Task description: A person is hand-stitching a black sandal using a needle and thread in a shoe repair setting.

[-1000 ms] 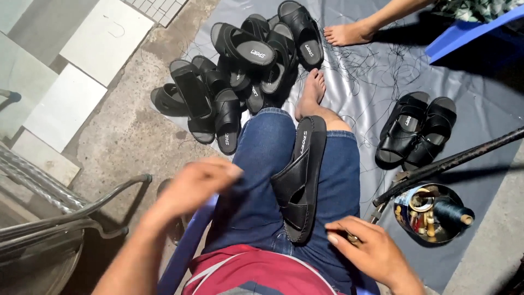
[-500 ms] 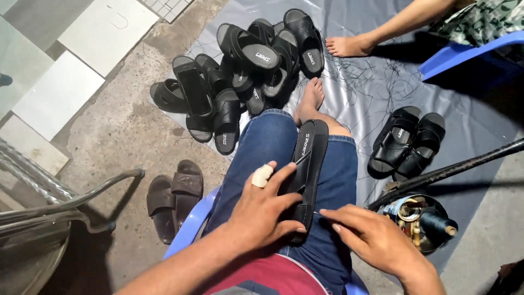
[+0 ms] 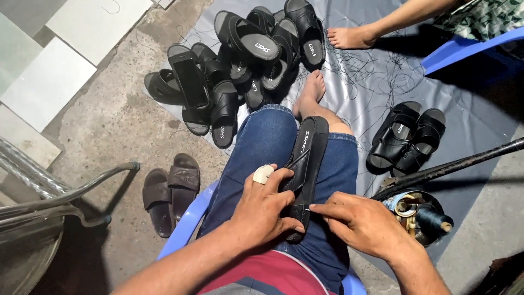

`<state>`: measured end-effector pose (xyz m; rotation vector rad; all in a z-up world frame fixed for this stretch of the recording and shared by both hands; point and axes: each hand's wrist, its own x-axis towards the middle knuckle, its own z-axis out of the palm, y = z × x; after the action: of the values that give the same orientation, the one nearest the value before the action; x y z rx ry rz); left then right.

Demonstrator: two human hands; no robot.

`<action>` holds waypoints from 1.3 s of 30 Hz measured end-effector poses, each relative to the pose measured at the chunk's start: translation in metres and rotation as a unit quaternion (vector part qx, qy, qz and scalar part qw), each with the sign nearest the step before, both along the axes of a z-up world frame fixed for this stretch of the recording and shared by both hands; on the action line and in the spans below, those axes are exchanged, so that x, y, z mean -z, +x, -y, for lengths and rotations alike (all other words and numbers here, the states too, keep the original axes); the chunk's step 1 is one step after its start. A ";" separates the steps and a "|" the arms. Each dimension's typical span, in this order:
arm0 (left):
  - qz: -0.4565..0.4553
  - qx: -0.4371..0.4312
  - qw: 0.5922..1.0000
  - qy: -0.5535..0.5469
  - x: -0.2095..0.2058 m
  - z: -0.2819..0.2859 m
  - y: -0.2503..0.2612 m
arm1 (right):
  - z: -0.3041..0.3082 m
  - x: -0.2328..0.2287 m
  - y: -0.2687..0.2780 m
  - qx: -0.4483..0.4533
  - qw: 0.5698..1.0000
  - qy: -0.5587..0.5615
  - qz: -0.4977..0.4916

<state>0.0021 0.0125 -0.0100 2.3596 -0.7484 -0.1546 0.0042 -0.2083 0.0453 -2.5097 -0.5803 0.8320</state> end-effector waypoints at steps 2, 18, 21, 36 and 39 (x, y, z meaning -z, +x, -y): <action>-0.006 -0.001 1.000 0.001 0.000 0.000 0.000 | 0.000 0.000 0.001 0.001 1.000 -0.004 -0.004; -0.010 0.001 1.000 -0.004 0.003 0.004 -0.005 | -0.015 -0.003 -0.008 -0.057 0.986 -0.152 0.022; -0.001 0.001 1.000 -0.002 0.006 0.008 -0.010 | -0.025 -0.008 -0.010 -0.065 0.976 -0.209 -0.013; 0.053 -0.054 0.997 -0.024 0.010 0.016 -0.021 | -0.001 0.022 -0.033 -0.045 0.979 -0.095 0.177; 0.049 -0.051 0.997 -0.033 0.008 0.013 -0.019 | 0.004 0.026 -0.030 -0.034 0.983 -0.051 0.174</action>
<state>-0.0172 -0.0004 -0.0181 2.3493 -0.6667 0.0290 -0.0261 -0.2125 0.0190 -2.7652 -0.7568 0.4552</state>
